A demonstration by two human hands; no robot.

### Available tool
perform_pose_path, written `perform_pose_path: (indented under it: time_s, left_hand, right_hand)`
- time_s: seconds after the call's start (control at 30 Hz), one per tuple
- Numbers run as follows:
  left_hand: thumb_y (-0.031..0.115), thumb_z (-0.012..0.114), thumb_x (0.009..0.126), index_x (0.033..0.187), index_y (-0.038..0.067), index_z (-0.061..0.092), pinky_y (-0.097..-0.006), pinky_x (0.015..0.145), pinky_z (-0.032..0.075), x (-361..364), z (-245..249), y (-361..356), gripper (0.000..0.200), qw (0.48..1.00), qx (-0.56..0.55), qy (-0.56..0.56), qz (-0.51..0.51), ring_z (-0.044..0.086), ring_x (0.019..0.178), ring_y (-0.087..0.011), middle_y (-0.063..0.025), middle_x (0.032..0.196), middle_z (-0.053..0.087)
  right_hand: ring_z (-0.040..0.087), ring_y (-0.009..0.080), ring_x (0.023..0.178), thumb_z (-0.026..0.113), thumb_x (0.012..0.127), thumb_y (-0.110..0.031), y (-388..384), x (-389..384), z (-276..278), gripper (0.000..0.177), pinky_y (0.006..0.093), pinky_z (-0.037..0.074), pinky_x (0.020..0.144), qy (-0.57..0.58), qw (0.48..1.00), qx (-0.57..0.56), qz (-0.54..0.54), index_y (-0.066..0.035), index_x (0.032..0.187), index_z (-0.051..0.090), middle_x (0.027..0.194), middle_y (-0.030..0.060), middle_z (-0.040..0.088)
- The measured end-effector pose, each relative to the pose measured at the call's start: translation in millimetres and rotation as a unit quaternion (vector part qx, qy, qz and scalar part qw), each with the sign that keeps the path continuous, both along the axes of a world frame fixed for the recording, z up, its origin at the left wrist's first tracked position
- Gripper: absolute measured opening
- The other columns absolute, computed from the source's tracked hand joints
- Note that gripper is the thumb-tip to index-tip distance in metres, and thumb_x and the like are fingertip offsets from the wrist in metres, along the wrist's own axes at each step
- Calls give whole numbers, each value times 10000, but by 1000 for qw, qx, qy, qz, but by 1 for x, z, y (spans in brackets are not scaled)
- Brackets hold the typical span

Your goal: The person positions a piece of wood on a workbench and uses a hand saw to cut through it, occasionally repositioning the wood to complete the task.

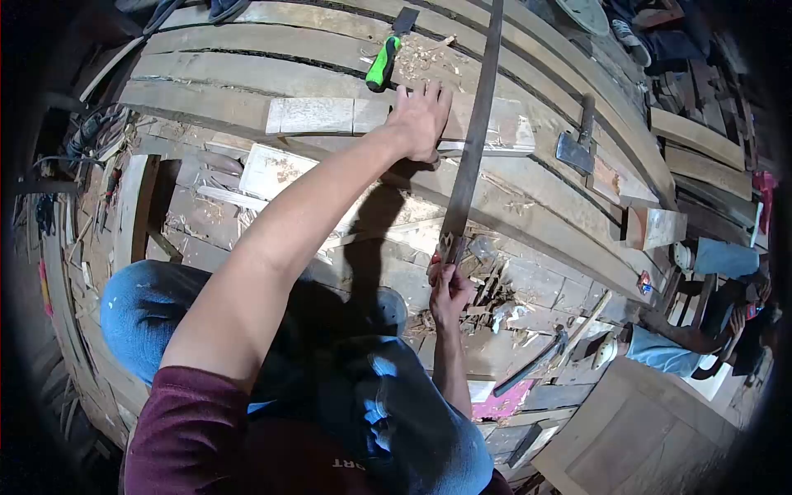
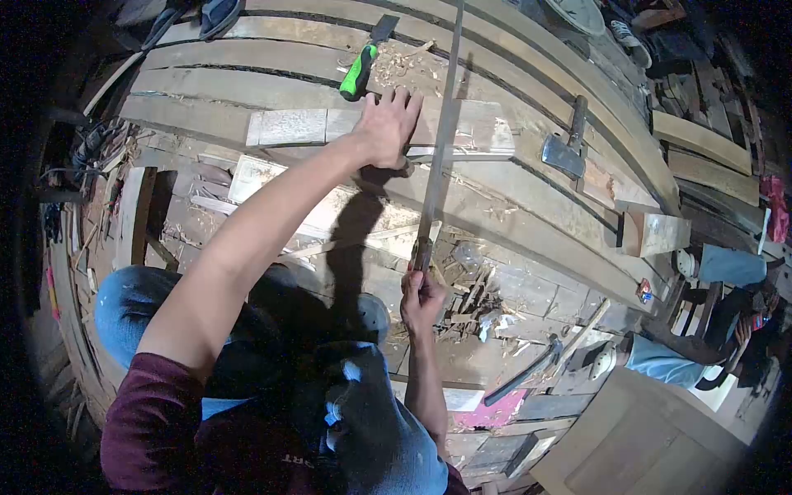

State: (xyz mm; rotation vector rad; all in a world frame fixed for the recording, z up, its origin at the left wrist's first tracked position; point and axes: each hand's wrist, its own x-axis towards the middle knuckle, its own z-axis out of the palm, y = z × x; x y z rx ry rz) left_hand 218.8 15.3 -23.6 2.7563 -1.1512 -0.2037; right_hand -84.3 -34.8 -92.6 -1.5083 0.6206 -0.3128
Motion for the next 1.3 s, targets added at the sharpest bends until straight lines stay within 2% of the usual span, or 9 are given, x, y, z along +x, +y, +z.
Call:
perform_pose_path:
  time_s: [0.27,0.47,0.7,0.77,0.83,0.87,0.9,1.1,1.3]
  left_hand:
    - [365,842,533,1372,-47,262,-518,903,367,0,-3,0,1101,1000,-9,-14,1,417,1186,-353,-208,1267,409]
    - [334,826,545,1369,-39,270,-555,943,339,1,-1,1,1061,1000,-14,6,-2,404,1195,-372,-226,1282,403]
    - [379,829,528,1340,-34,329,-521,978,324,-3,-7,2,1039,999,-33,-27,-8,408,1187,-381,-232,1287,409]
    - [401,830,520,1388,-50,268,-527,1051,290,-3,19,-5,1128,996,36,84,17,374,1248,-388,-237,1365,367]
    - [348,860,487,1372,-78,277,-523,1052,284,-11,2,-3,1142,998,-31,44,32,390,1222,-394,-246,1321,397]
    - [337,854,514,1381,-92,259,-527,1078,249,-19,28,-3,1135,996,4,77,37,372,1246,-399,-254,1364,366]
    - [329,849,533,1381,-93,259,-534,1095,216,-17,-16,-2,1115,999,-46,9,25,348,1274,-393,-254,1378,355]
    - [314,860,541,1372,-27,306,-527,1058,258,-17,10,-15,1055,1000,-30,-2,2,352,1251,-377,-224,1354,370]
    - [307,858,561,1379,-6,302,-469,1055,308,6,16,-20,1037,999,-21,-9,-43,369,1253,-386,-224,1377,362]
  right_hand:
    - [402,114,601,438,1011,-242,6,6,5,419,287,411,760,-8,1000,5,-11,-19,656,445,614,10,431]
    - [441,56,583,558,957,-259,1,13,14,333,207,352,526,8,999,24,-23,40,815,591,655,-8,522]
    - [432,61,543,587,918,-177,3,17,39,268,220,329,490,81,996,-39,1,6,722,592,594,-40,494]
    - [477,30,561,540,946,-188,8,9,10,302,212,345,478,126,990,23,-59,-17,703,589,616,-54,521]
    - [482,30,570,584,919,-162,6,10,22,211,217,366,486,-1,989,-142,-34,-22,778,656,616,-46,532]
    - [494,43,579,599,913,-169,8,7,31,193,229,389,499,85,996,1,-32,-16,824,677,628,-42,554]
    - [500,47,585,593,921,-175,5,6,38,194,222,395,504,23,995,-91,-19,-17,850,681,654,-39,583]
    - [502,49,597,545,956,-335,6,1,29,364,252,406,522,68,997,-19,10,-23,804,653,630,-25,575]
    - [445,68,493,548,944,-397,14,34,7,454,305,343,433,38,993,-96,-54,-19,702,618,500,-11,480]
